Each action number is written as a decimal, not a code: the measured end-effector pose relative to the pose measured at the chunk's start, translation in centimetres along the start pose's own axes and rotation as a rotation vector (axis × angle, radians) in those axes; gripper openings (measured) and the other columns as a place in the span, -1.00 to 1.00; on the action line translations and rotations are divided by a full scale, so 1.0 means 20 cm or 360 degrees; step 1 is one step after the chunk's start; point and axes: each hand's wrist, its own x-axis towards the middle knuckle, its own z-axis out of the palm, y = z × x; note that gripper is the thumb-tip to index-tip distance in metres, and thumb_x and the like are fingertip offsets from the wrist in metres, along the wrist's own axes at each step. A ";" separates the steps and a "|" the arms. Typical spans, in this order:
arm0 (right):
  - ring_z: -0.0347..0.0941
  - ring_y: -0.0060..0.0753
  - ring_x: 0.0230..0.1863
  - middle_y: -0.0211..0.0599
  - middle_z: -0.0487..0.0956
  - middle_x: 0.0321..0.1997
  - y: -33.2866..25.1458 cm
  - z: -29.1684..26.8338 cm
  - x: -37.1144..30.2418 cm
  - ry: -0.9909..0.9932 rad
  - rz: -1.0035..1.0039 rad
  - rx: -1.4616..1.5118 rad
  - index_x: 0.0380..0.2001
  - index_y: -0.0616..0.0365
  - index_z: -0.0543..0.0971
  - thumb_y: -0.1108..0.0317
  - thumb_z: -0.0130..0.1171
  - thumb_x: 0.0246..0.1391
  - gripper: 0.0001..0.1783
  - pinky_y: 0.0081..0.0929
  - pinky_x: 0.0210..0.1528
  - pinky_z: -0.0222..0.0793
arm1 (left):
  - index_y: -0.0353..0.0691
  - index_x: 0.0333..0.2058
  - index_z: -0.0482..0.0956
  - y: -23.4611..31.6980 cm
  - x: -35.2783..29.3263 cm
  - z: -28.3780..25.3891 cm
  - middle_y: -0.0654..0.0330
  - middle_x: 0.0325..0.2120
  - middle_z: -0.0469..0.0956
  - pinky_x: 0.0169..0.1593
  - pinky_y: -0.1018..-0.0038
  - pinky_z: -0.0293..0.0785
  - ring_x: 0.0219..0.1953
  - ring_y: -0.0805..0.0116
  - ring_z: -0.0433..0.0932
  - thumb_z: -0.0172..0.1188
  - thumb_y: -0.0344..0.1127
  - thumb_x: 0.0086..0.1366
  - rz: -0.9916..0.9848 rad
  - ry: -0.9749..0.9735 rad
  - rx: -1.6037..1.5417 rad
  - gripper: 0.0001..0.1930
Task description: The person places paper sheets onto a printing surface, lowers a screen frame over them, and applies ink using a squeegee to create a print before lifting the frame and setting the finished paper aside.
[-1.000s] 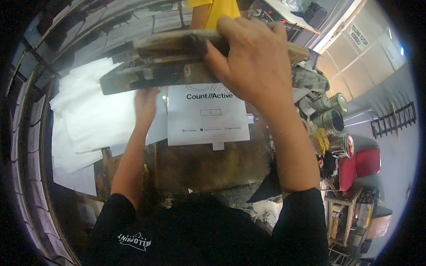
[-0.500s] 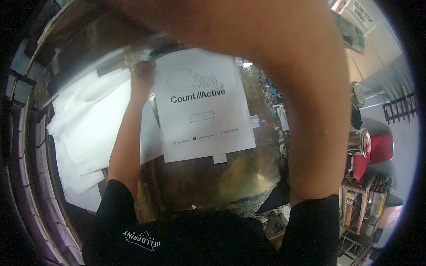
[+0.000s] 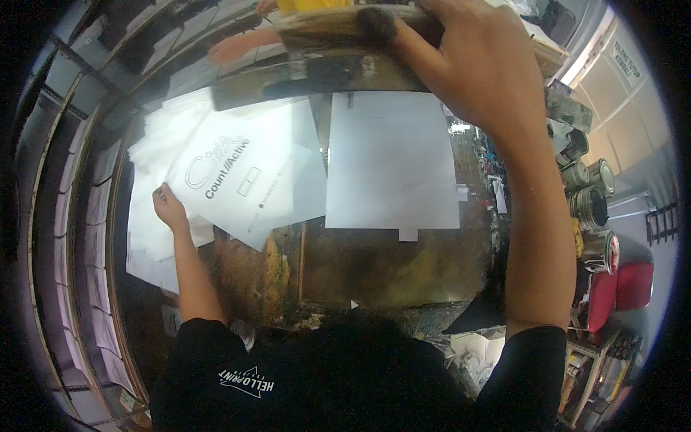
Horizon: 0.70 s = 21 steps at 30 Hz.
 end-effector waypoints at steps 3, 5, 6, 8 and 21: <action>0.57 0.33 -0.09 0.21 0.66 -0.18 0.07 0.06 -0.07 -0.0009 0.0016 0.0026 -0.03 0.24 0.64 0.03 0.20 0.25 -0.53 0.03 0.04 0.42 | -0.43 0.11 0.58 0.06 0.21 -0.13 -0.17 -0.15 0.67 0.09 0.12 0.52 -0.09 0.00 0.61 0.21 -0.23 0.53 -0.0222 -0.0043 0.0783 -0.63; 0.57 0.33 -0.07 0.21 0.66 -0.17 0.06 0.07 -0.11 -0.0032 0.0053 0.0016 -0.03 0.25 0.64 0.05 0.22 0.25 -0.53 0.03 0.05 0.42 | -0.42 0.18 0.56 0.27 0.14 -0.15 -0.23 -0.03 0.64 0.23 0.06 0.44 0.05 -0.09 0.58 0.24 -0.25 0.50 0.0405 0.0172 0.0525 -0.59; 0.57 0.34 -0.08 0.21 0.66 -0.17 0.05 0.07 -0.12 0.0048 -0.0023 -0.0014 -0.03 0.24 0.64 0.05 0.22 0.25 -0.54 0.03 0.04 0.43 | -0.42 0.21 0.55 0.40 0.04 -0.14 -0.26 0.03 0.62 0.29 0.03 0.40 0.13 -0.13 0.56 0.25 -0.27 0.48 0.0651 0.0242 0.0389 -0.56; 0.57 0.35 -0.09 0.20 0.66 -0.16 0.00 0.04 -0.12 0.0176 -0.0154 -0.0072 -0.03 0.24 0.65 0.04 0.22 0.26 -0.54 0.03 0.02 0.45 | -0.39 0.22 0.55 0.67 -0.35 -0.09 -0.19 0.21 0.55 0.45 0.09 0.24 0.28 -0.10 0.47 0.34 -0.21 0.43 0.0401 -0.0869 -0.0274 -0.50; 0.40 -0.45 -0.49 -0.33 0.52 -0.55 -0.05 -0.02 -0.02 -0.0304 0.0160 -0.0026 -0.49 0.11 0.54 -0.27 -0.04 0.45 -0.32 -0.37 -0.36 0.40 | -0.22 0.47 0.31 1.71 -1.58 0.25 -0.21 0.53 0.11 0.58 -0.28 -0.32 0.58 -0.36 -0.06 0.12 0.78 0.02 0.1490 -0.1927 -0.0230 0.30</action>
